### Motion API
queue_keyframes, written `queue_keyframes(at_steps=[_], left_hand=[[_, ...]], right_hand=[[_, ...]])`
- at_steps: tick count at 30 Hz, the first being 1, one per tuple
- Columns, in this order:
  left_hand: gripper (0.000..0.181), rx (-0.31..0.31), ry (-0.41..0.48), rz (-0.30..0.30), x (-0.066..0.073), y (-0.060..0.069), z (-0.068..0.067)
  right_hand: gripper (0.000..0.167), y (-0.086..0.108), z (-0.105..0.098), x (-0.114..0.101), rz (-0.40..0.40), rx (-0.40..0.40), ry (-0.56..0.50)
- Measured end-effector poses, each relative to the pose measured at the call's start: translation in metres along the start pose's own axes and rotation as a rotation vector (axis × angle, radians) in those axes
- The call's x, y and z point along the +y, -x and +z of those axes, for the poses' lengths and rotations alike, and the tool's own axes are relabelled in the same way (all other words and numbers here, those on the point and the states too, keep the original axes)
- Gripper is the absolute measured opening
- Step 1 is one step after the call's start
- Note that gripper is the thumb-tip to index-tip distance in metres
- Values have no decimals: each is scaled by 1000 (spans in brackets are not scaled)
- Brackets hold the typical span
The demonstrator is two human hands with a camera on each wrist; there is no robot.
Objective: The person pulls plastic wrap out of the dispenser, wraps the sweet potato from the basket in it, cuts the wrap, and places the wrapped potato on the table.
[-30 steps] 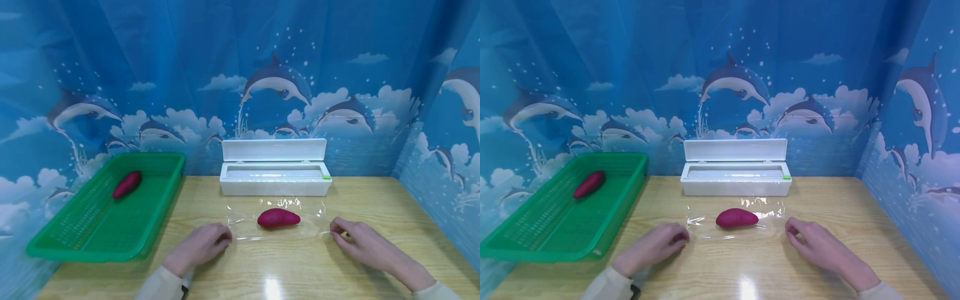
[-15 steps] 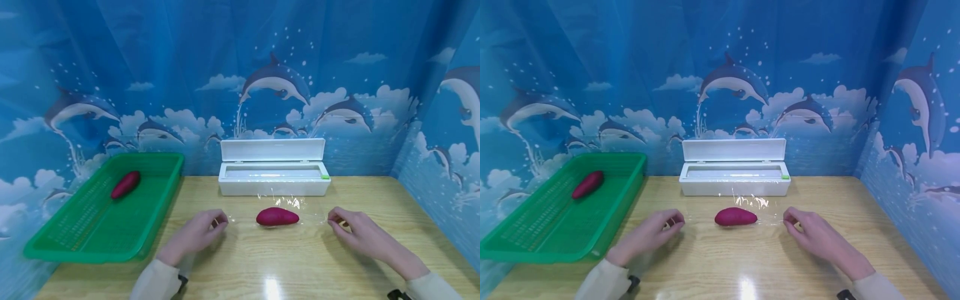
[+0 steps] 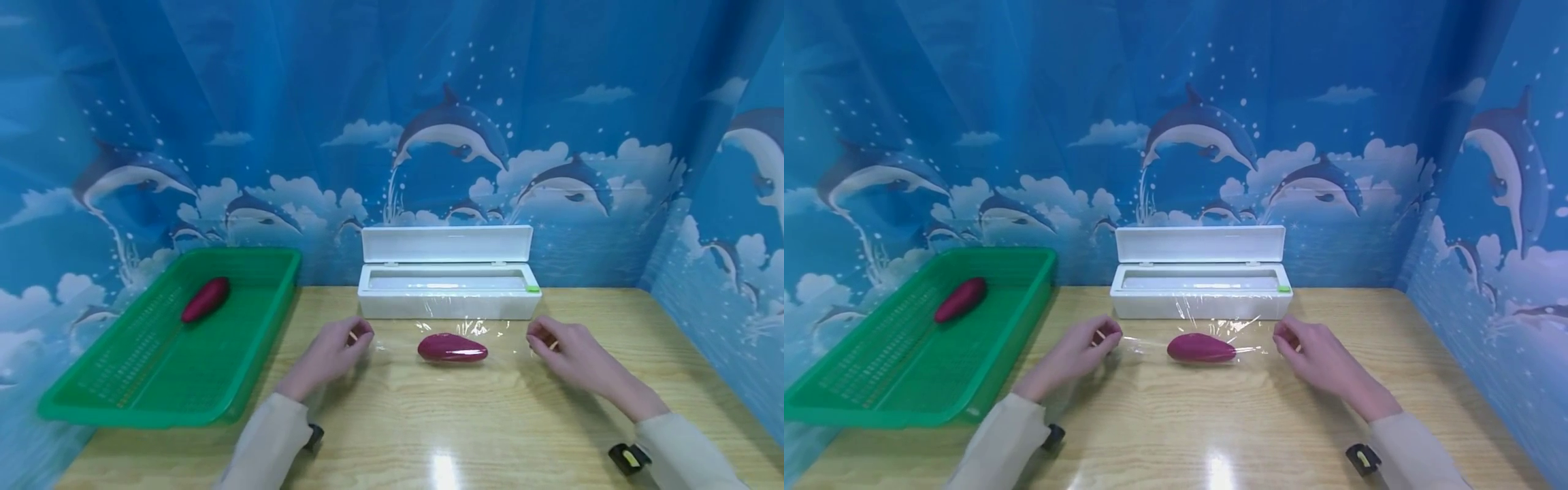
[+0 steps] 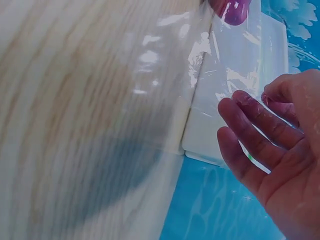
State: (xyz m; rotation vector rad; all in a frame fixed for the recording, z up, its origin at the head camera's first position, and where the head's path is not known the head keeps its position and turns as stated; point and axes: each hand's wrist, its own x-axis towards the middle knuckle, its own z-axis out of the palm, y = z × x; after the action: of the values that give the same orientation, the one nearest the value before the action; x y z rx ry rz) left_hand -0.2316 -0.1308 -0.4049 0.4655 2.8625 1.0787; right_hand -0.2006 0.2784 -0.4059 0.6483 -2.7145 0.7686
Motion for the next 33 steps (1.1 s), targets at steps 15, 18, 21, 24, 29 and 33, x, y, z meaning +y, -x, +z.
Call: queue_keyframes(at_steps=[15, 18, 21, 24, 29, 33], left_hand=[[20, 191, -45, -67, 7, -8, 1], [19, 177, -34, 103, 30, 1, 0], [20, -2, -35, 289, 56, 13, 7], [23, -186, -104, 383, 73, 22, 23], [28, -146, -311, 461, 81, 25, 49], [36, -74, -373, 459, 78, 20, 58]], right_hand=[[7, -14, 12, 14, 122, -126, 44], [6, -13, 11, 15, 113, -133, 56], [6, -13, 10, 16, 96, -125, 63], [4, -14, 9, 16, 94, -121, 59], [4, -13, 7, 12, 98, -140, 34], [4, -13, 5, 9, 98, -127, 52]])
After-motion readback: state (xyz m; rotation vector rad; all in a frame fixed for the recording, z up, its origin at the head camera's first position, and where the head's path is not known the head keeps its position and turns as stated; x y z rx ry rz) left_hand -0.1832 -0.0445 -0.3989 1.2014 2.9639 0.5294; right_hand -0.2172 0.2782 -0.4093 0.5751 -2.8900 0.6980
